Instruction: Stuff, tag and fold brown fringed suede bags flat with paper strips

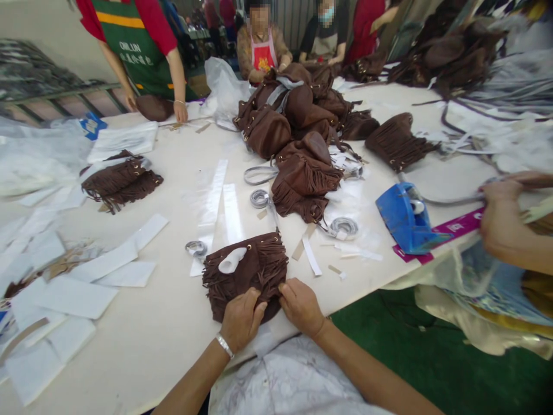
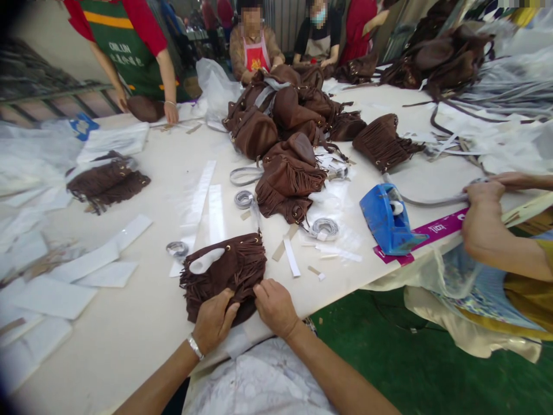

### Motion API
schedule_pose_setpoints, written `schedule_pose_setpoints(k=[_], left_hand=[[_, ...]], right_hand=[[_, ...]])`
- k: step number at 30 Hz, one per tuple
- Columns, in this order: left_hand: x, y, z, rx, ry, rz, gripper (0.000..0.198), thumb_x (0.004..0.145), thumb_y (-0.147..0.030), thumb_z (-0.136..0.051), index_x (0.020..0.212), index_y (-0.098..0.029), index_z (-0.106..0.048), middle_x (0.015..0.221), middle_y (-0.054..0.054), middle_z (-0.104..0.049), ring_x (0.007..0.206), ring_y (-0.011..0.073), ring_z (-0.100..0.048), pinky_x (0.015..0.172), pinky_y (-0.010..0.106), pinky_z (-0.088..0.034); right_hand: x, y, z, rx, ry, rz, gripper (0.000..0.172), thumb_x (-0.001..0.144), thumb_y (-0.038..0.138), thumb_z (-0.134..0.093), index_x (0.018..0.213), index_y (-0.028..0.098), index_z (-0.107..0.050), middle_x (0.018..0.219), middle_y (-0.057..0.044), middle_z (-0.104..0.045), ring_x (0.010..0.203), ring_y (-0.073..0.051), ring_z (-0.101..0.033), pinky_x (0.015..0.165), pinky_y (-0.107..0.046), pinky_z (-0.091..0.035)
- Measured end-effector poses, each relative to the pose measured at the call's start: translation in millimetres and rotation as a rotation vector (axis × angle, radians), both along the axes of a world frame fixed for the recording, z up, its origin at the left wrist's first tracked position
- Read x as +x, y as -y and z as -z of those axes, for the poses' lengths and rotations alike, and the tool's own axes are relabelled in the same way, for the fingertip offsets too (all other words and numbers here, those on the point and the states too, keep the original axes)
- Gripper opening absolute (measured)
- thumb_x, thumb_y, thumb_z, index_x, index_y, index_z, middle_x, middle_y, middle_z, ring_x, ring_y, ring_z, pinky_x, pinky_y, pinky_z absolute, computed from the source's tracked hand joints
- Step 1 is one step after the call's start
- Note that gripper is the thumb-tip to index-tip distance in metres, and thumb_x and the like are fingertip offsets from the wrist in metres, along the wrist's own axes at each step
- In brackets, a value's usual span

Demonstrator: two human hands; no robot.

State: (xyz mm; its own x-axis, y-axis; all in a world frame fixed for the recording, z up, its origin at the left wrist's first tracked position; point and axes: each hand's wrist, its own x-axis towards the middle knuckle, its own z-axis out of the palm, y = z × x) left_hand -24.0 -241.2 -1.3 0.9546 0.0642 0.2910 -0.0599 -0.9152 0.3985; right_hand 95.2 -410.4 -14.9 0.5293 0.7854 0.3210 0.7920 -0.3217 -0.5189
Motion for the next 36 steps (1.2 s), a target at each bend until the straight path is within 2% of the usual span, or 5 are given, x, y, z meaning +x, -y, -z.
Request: schedule_pose_setpoints(k=[8,21,27,32,36], left_hand=[[-6,-1,5.4,0.013,0.058,0.036,0.017,0.092,-0.026,-0.044,0.108,-0.018,-0.046,0.094,0.010,-0.065,0.085,0.0246,-0.065,0.074,0.038,-0.055],[-8,-1,-0.4,-0.179,-0.035,-0.003,0.025,0.088,-0.032,-0.051,0.109,-0.018,-0.045,0.100,0.010,-0.059,0.093,0.0237,-0.061,0.079,0.038,-0.052],[-3,-4,-12.0,-0.170,-0.085,0.067,0.066,0.091,-0.052,-0.043,0.144,-0.016,-0.027,0.146,0.017,-0.035,0.138,0.0332,-0.028,0.112,0.057,-0.026],[6,-2,-17.6,-0.100,-0.153,0.120,0.069,0.095,-0.050,-0.033,0.151,-0.015,-0.010,0.156,0.013,-0.024,0.145,0.0314,-0.013,0.116,0.059,-0.012],[7,0,-17.7,-0.071,-0.182,0.121,0.071,0.095,-0.048,-0.034,0.151,-0.015,-0.005,0.157,0.013,-0.020,0.146,0.0311,-0.010,0.116,0.059,-0.011]], right_hand=[[-8,-4,-14.4,0.227,-0.284,0.125,0.028,0.085,0.012,-0.053,0.110,0.020,-0.046,0.119,-0.011,-0.050,0.112,-0.023,-0.048,0.092,-0.037,-0.045],[-7,-14,1.6,0.015,0.051,0.041,0.016,0.080,0.004,-0.045,0.081,0.020,-0.048,0.080,-0.005,-0.051,0.078,-0.020,-0.046,0.069,-0.030,-0.040],[-6,-5,3.8,0.020,0.070,0.032,0.018,0.085,0.008,-0.045,0.074,0.021,-0.048,0.078,-0.004,-0.052,0.075,-0.019,-0.047,0.069,-0.031,-0.042],[6,-5,-18.2,0.175,-0.201,0.002,0.037,0.077,0.003,-0.044,0.110,0.020,-0.050,0.114,-0.011,-0.055,0.109,-0.023,-0.050,0.092,-0.039,-0.044],[21,-5,-31.0,0.106,-0.323,-0.118,0.046,0.069,0.001,-0.046,0.110,0.021,-0.052,0.103,-0.005,-0.060,0.100,-0.020,-0.053,0.089,-0.036,-0.045]])
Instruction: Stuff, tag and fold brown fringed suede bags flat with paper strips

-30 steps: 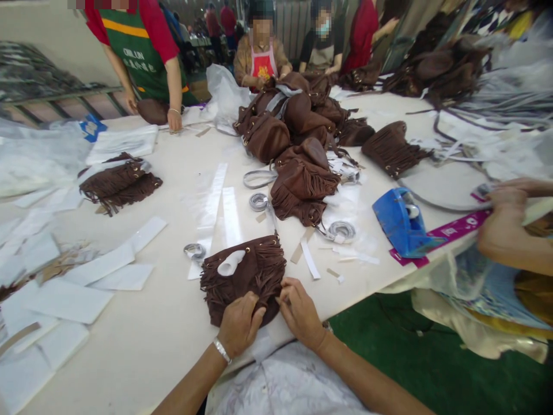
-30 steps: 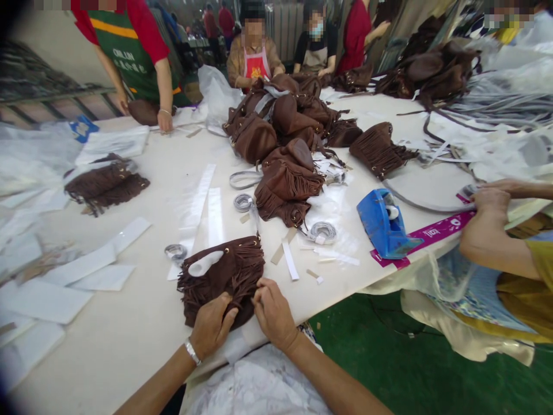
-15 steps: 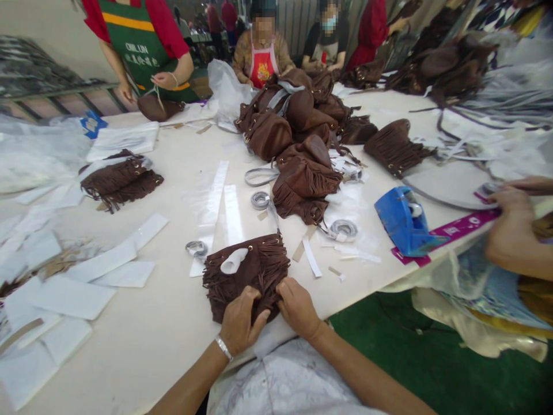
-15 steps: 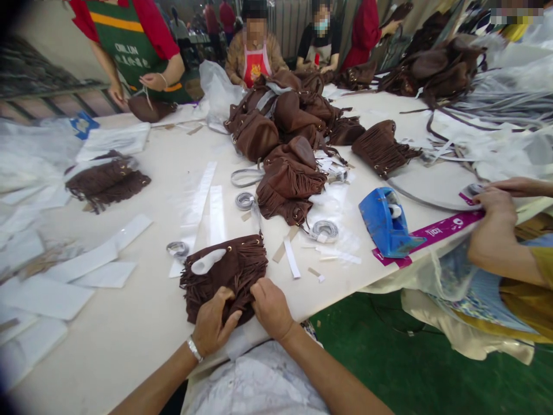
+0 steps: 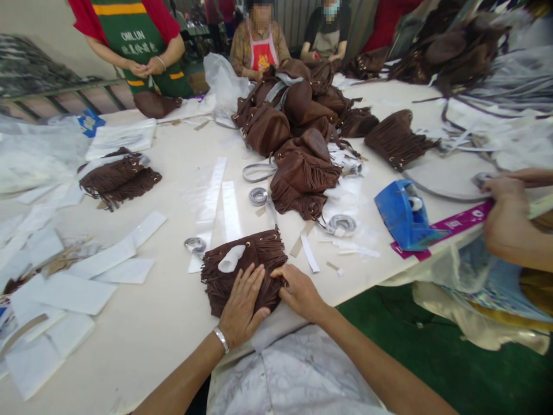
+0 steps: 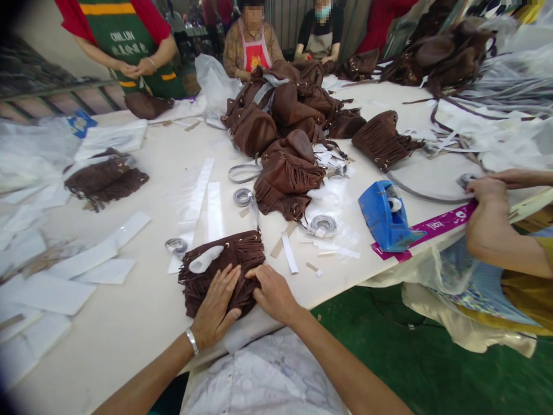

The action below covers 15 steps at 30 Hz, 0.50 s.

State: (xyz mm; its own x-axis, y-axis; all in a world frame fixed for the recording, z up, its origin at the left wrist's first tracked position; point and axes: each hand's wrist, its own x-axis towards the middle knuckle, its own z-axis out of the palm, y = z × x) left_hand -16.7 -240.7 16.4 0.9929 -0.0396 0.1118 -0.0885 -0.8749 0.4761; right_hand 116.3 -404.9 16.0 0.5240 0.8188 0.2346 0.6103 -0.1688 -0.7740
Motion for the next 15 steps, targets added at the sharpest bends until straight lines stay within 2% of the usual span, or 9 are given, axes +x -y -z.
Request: schedule_pose_setpoints(k=[4,8,12,15], left_hand=[[1,0,0.4,0.001,-0.012,0.003,0.074,0.094,-0.049,-0.036,0.151,-0.016,-0.004,0.157,0.013,-0.020,0.146,0.0320,-0.009,0.116,0.060,-0.012],[3,-1,1.3,0.008,-0.022,0.005,0.076,0.093,-0.049,-0.038,0.151,-0.013,-0.005,0.157,0.014,-0.021,0.146,0.0322,-0.010,0.116,0.060,-0.012],[3,-1,-0.2,0.004,-0.031,0.009,0.079,0.091,-0.052,-0.041,0.151,-0.014,-0.006,0.156,0.014,-0.022,0.145,0.0326,-0.011,0.116,0.060,-0.014],[4,0,-2.7,0.005,-0.048,0.011,0.081,0.091,-0.052,-0.043,0.151,-0.015,-0.004,0.157,0.014,-0.020,0.145,0.0329,-0.010,0.116,0.059,-0.013]], right_hand=[[10,1,-0.8,-0.021,-0.024,-0.045,0.036,0.066,0.001,-0.045,0.095,0.021,-0.052,0.090,-0.002,-0.058,0.088,-0.019,-0.052,0.079,-0.031,-0.045],[4,2,11.0,0.010,0.057,-0.051,0.030,0.067,0.001,-0.044,0.088,0.021,-0.048,0.088,-0.003,-0.055,0.087,-0.019,-0.049,0.078,-0.032,-0.043],[-15,1,30.3,-0.022,0.237,0.033,0.024,0.073,0.000,-0.042,0.083,0.021,-0.048,0.084,-0.006,-0.053,0.083,-0.021,-0.046,0.075,-0.034,-0.043],[-27,4,36.1,-0.050,0.283,0.095,0.021,0.078,0.002,-0.041,0.074,0.021,-0.046,0.076,-0.005,-0.052,0.076,-0.021,-0.045,0.069,-0.033,-0.042]])
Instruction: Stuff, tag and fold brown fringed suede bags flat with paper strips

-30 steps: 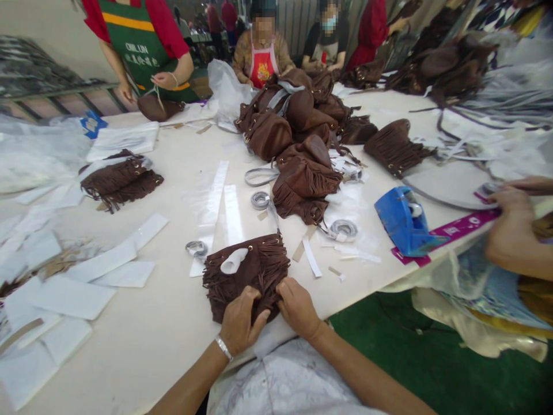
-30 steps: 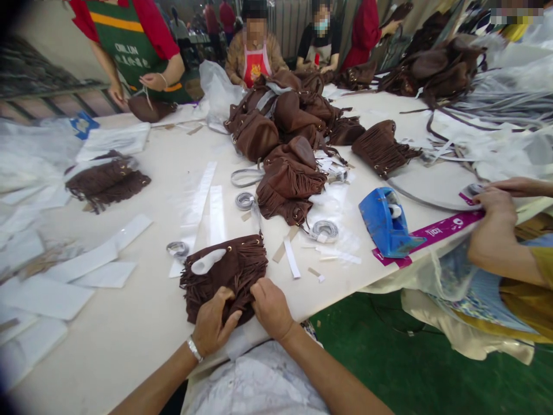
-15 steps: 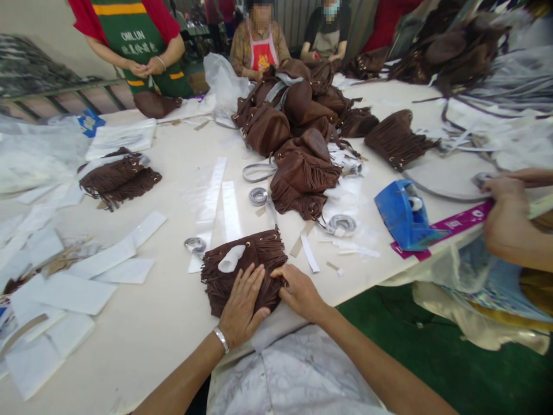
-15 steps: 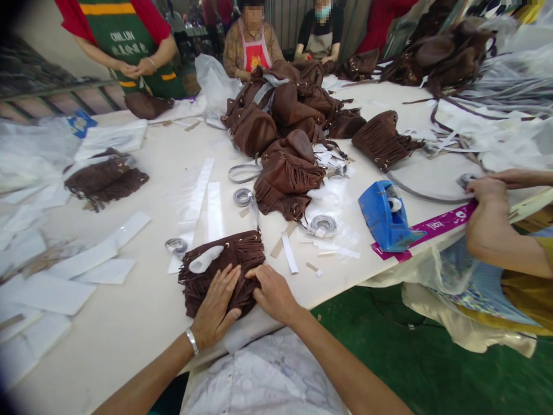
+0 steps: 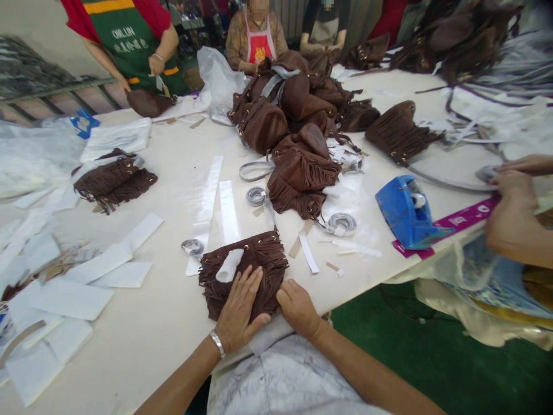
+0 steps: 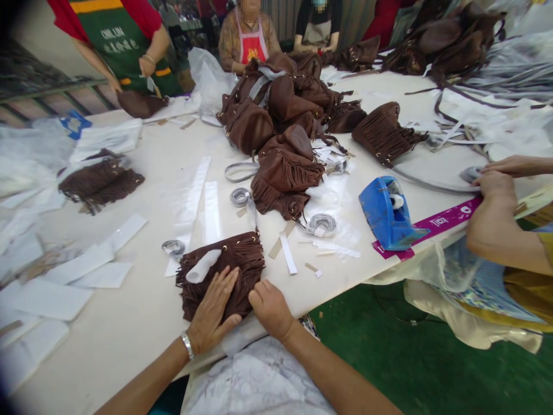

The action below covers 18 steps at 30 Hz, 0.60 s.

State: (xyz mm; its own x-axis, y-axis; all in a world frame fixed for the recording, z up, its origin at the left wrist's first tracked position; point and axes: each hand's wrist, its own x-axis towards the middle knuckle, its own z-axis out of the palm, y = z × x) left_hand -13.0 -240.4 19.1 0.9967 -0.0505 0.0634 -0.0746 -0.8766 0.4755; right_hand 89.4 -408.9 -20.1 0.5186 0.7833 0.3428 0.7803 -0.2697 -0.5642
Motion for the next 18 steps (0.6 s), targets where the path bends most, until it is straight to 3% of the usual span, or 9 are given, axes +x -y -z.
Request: schedule_pose_setpoints(k=[3,7,9,12,18], left_hand=[[1,1,-1.5,0.017,-0.003,0.000,0.081,0.091,-0.050,-0.045,0.151,-0.015,-0.004,0.157,0.014,-0.020,0.145,0.0332,-0.011,0.116,0.060,-0.014],[1,2,-0.5,0.040,0.003,0.001,0.080,0.091,-0.049,-0.045,0.151,-0.015,-0.004,0.157,0.014,-0.020,0.145,0.0337,-0.012,0.115,0.060,-0.015],[1,2,0.3,0.049,0.006,0.006,0.080,0.091,-0.049,-0.045,0.151,-0.015,-0.004,0.157,0.015,-0.020,0.145,0.0336,-0.012,0.115,0.060,-0.015],[0,2,0.6,0.064,0.007,0.012,0.081,0.091,-0.048,-0.046,0.151,-0.013,-0.004,0.157,0.015,-0.020,0.145,0.0328,-0.012,0.116,0.059,-0.015],[1,3,0.3,0.067,0.009,0.004,0.080,0.091,-0.046,-0.046,0.151,-0.014,-0.004,0.157,0.014,-0.021,0.145,0.0322,-0.012,0.116,0.059,-0.016]], right_hand=[[3,9,-8.6,0.010,-0.165,0.024,0.017,0.077,0.005,-0.045,0.075,0.021,-0.046,0.077,-0.003,-0.054,0.075,-0.018,-0.050,0.068,-0.031,-0.044],[27,19,-23.6,-0.047,-0.940,0.188,0.016,0.084,0.020,-0.045,0.099,0.020,-0.050,0.083,-0.001,-0.062,0.066,-0.013,-0.060,0.059,-0.025,-0.051],[41,16,-25.1,-0.164,-1.157,0.223,0.018,0.088,0.032,-0.045,0.096,0.018,-0.053,0.073,-0.001,-0.064,0.054,-0.012,-0.060,0.051,-0.024,-0.051],[55,3,-22.5,-0.282,-1.198,0.184,0.022,0.084,0.037,-0.054,0.076,0.017,-0.055,0.057,0.001,-0.062,0.042,-0.011,-0.056,0.043,-0.022,-0.048],[71,-19,-20.2,-0.412,-1.111,0.121,0.016,0.074,0.019,-0.061,0.059,0.017,-0.056,0.044,0.002,-0.058,0.036,-0.010,-0.053,0.038,-0.019,-0.043]])
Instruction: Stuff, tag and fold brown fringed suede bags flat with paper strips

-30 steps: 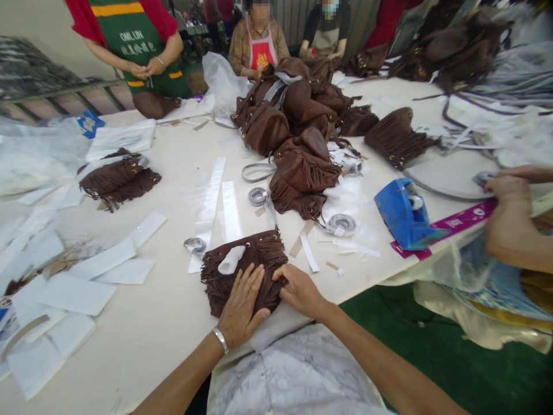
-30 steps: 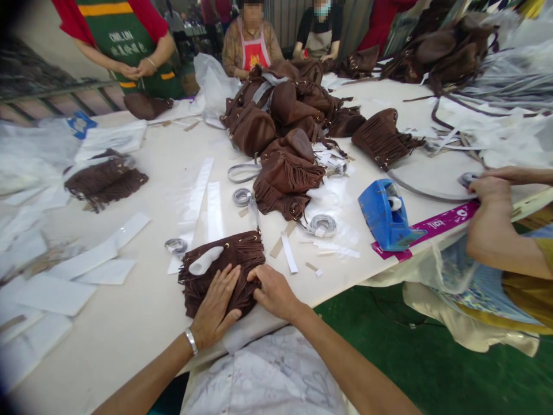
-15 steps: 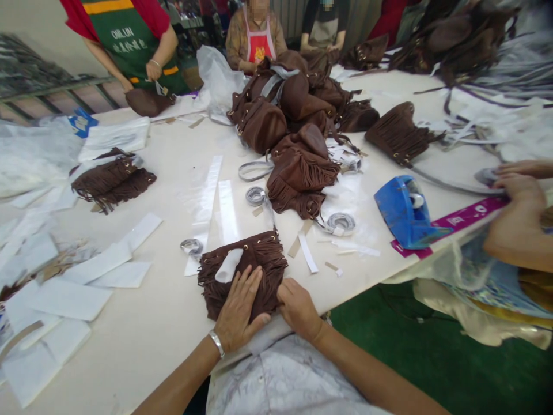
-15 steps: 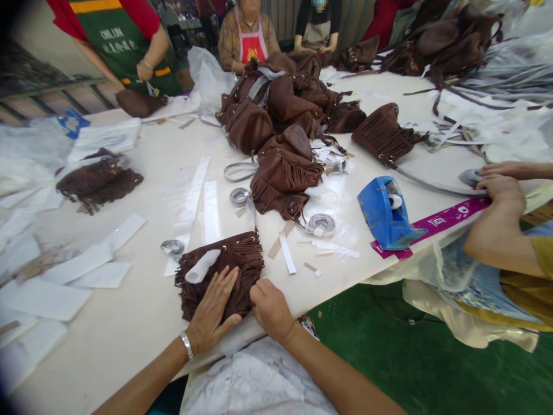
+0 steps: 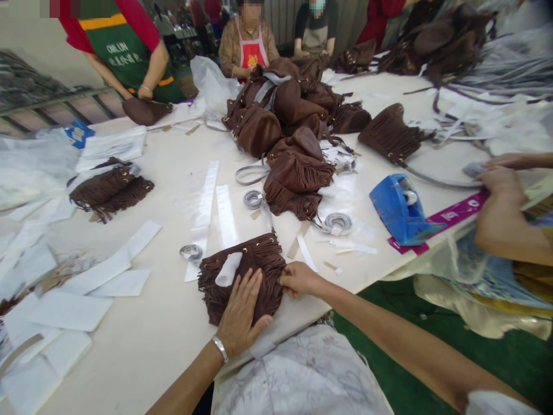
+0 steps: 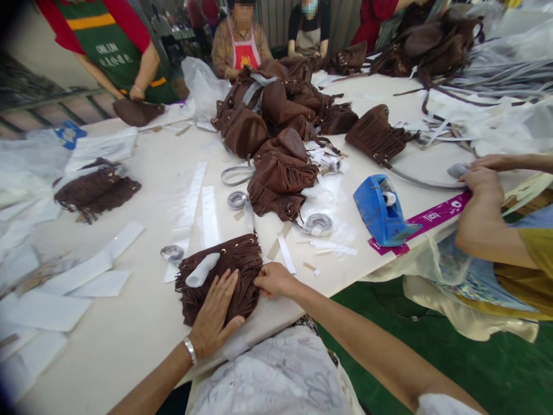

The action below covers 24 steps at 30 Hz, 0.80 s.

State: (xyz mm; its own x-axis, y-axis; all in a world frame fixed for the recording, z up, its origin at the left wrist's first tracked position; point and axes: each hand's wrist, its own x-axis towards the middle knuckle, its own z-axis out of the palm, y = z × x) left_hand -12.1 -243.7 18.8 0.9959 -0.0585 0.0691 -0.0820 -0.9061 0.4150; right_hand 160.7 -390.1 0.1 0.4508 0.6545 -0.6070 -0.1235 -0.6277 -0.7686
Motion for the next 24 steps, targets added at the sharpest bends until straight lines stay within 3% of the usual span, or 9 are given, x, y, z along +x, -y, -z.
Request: schedule_pose_setpoints(k=[9,11,15,21,24], left_hand=[[-1,-2,-0.1,-0.010,-0.022,0.011,0.080,0.091,-0.044,-0.046,0.151,-0.014,-0.003,0.157,0.014,-0.020,0.146,0.0323,-0.011,0.116,0.059,-0.013],[0,-2,-1.3,-0.024,-0.015,0.011,0.078,0.091,-0.043,-0.045,0.151,-0.015,-0.004,0.157,0.013,-0.021,0.145,0.0324,-0.012,0.116,0.060,-0.013],[0,-3,-3.2,-0.029,-0.004,0.018,0.076,0.091,-0.044,-0.045,0.151,-0.015,-0.008,0.156,0.014,-0.023,0.145,0.0328,-0.013,0.116,0.060,-0.014],[0,-3,-1.4,-0.036,-0.003,0.023,0.083,0.089,-0.050,-0.048,0.151,-0.014,-0.006,0.156,0.015,-0.023,0.145,0.0336,-0.013,0.116,0.060,-0.013],[-2,-3,-3.1,-0.030,-0.002,0.013,0.085,0.089,-0.051,-0.049,0.151,-0.014,-0.006,0.156,0.016,-0.023,0.145,0.0334,-0.013,0.116,0.060,-0.013]], right_hand=[[1,24,-3.3,0.078,0.199,-0.126,0.016,0.084,0.015,-0.047,0.071,0.018,-0.055,0.055,0.001,-0.064,0.049,-0.012,-0.062,0.052,-0.021,-0.048],[-8,26,-8.1,0.086,0.345,-0.118,0.014,0.084,0.014,-0.048,0.073,0.018,-0.055,0.060,-0.001,-0.064,0.060,-0.016,-0.064,0.062,-0.026,-0.050],[-30,29,-17.5,0.115,0.603,-0.063,0.012,0.088,0.014,-0.046,0.088,0.017,-0.057,0.089,-0.009,-0.064,0.090,-0.022,-0.062,0.083,-0.034,-0.046],[-43,36,-15.3,0.442,0.772,-0.153,0.042,0.083,0.005,-0.047,0.122,0.021,-0.049,0.114,-0.009,-0.056,0.103,-0.019,-0.057,0.087,-0.032,-0.047],[-36,31,-10.4,0.478,0.681,-0.108,0.044,0.078,0.005,-0.052,0.118,0.022,-0.051,0.112,-0.006,-0.056,0.091,-0.016,-0.058,0.081,-0.029,-0.048]])
